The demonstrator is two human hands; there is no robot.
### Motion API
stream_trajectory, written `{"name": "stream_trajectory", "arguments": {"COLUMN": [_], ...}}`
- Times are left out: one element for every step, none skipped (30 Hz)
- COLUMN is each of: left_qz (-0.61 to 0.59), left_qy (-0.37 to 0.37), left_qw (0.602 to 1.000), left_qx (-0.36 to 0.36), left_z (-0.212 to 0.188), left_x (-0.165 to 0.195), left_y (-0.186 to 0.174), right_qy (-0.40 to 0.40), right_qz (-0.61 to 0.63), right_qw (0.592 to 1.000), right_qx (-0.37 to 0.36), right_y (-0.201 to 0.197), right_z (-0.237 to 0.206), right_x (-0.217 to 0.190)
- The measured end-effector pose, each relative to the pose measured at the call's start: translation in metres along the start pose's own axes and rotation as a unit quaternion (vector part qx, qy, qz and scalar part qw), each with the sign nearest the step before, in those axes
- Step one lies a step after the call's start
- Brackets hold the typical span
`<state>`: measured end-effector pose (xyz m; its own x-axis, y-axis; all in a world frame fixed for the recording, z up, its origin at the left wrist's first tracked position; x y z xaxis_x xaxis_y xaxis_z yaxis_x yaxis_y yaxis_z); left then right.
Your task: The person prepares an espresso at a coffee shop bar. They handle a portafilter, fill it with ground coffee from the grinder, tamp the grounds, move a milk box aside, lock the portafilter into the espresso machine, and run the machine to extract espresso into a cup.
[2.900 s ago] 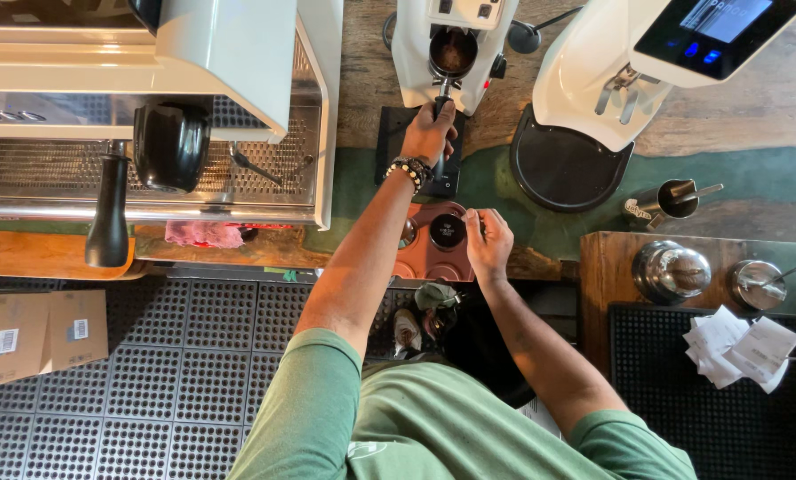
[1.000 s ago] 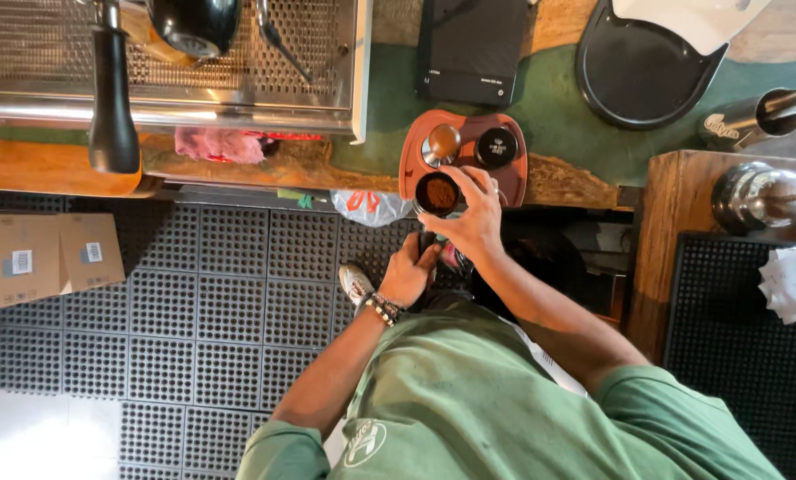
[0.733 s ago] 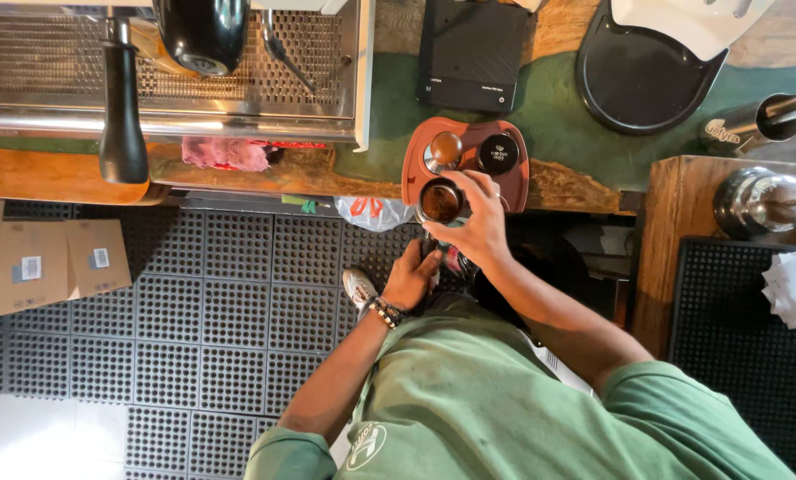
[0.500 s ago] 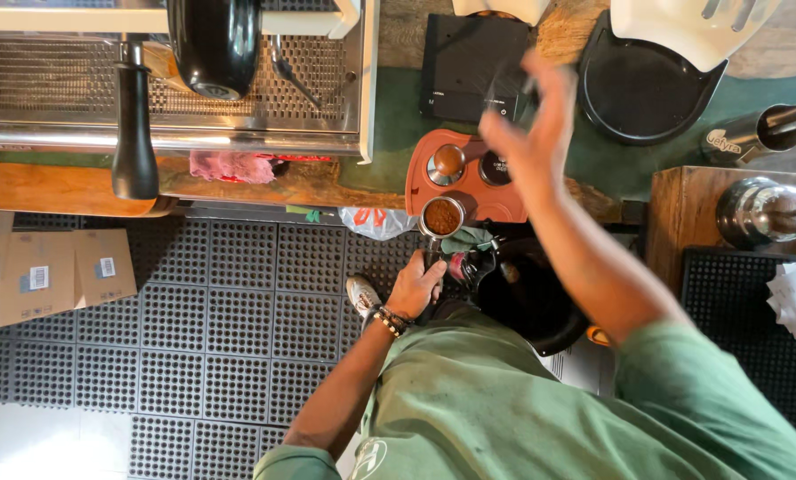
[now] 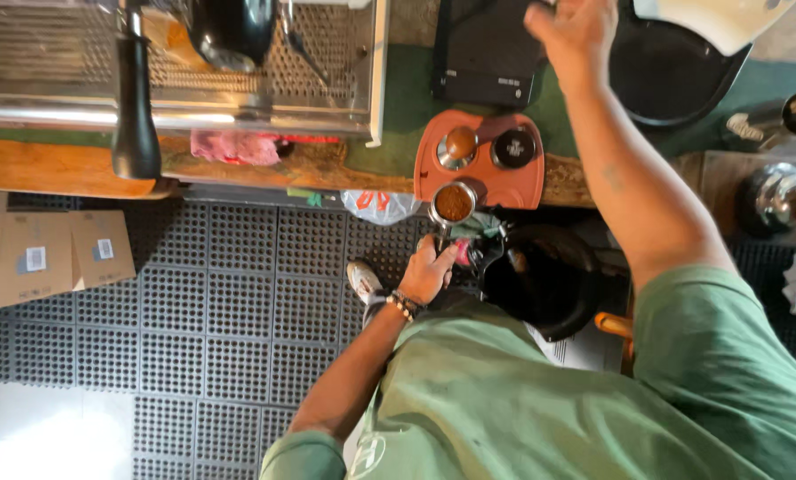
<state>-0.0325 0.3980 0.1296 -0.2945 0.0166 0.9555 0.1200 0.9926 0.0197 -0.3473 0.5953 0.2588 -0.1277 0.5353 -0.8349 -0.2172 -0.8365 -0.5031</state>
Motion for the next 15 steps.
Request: {"name": "stream_trajectory", "arguments": {"left_qz": [-0.007,-0.015,-0.021,-0.032,-0.044,-0.056,-0.058,-0.059,-0.061,-0.06,-0.059,-0.057,-0.053,-0.048,-0.043], "left_qy": [-0.004,-0.006,-0.006,0.0,0.005,0.007,0.001,-0.002,-0.008,0.0,0.007,0.015,0.013,0.014,0.013], "left_qw": [1.0,1.0,1.0,0.999,0.999,0.998,0.998,0.998,0.998,0.998,0.998,0.998,0.998,0.999,0.999], "left_qx": [-0.001,-0.003,-0.004,-0.009,-0.014,-0.018,-0.019,-0.02,-0.021,-0.021,-0.02,-0.018,-0.015,-0.011,-0.008], "left_z": [-0.002,-0.001,0.0,0.0,0.001,0.0,-0.001,0.0,-0.001,-0.001,-0.001,-0.001,-0.001,-0.001,-0.001], "left_x": [-0.001,-0.001,-0.002,-0.003,-0.003,-0.004,-0.005,-0.006,-0.007,-0.008,-0.008,-0.009,-0.01,-0.01,-0.011], "left_y": [0.001,0.001,0.001,0.001,0.001,0.001,0.001,0.002,0.002,0.003,0.004,0.005,0.006,0.007,0.008], "right_qy": [0.008,0.015,0.018,-0.058,-0.132,-0.205,-0.198,-0.194,-0.188,-0.169,-0.15,-0.132,-0.143,-0.155,-0.166], "right_qz": [-0.033,-0.1,-0.161,-0.206,-0.25,-0.29,-0.301,-0.312,-0.322,-0.31,-0.297,-0.283,-0.237,-0.19,-0.143], "right_qw": [0.992,0.963,0.913,0.908,0.895,0.875,0.875,0.875,0.875,0.882,0.887,0.892,0.901,0.908,0.913], "right_qx": [-0.118,-0.249,-0.375,-0.359,-0.344,-0.329,-0.323,-0.314,-0.307,-0.313,-0.32,-0.326,-0.334,-0.339,-0.344], "right_y": [-0.015,-0.025,-0.03,-0.029,-0.028,-0.028,-0.026,-0.025,-0.024,-0.026,-0.029,-0.033,-0.037,-0.04,-0.04], "right_z": [-0.022,-0.042,-0.061,-0.077,-0.093,-0.106,-0.111,-0.112,-0.115,-0.117,-0.119,-0.123,-0.129,-0.138,-0.148], "right_x": [0.0,-0.001,-0.003,-0.006,-0.009,-0.011,-0.012,-0.014,-0.017,-0.019,-0.022,-0.026,-0.031,-0.037,-0.042]}}
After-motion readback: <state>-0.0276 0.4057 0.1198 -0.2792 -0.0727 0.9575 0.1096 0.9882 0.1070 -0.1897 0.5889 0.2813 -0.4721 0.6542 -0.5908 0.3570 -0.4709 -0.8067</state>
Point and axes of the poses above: each hand's wrist, its own z-axis towards the middle knuckle, its own y-axis out of the palm, x = y × z, the point moved 1 cm from there along z, towards the middle knuckle, and after that the axes turned 12 degrees about y, right-handed, at the moved point
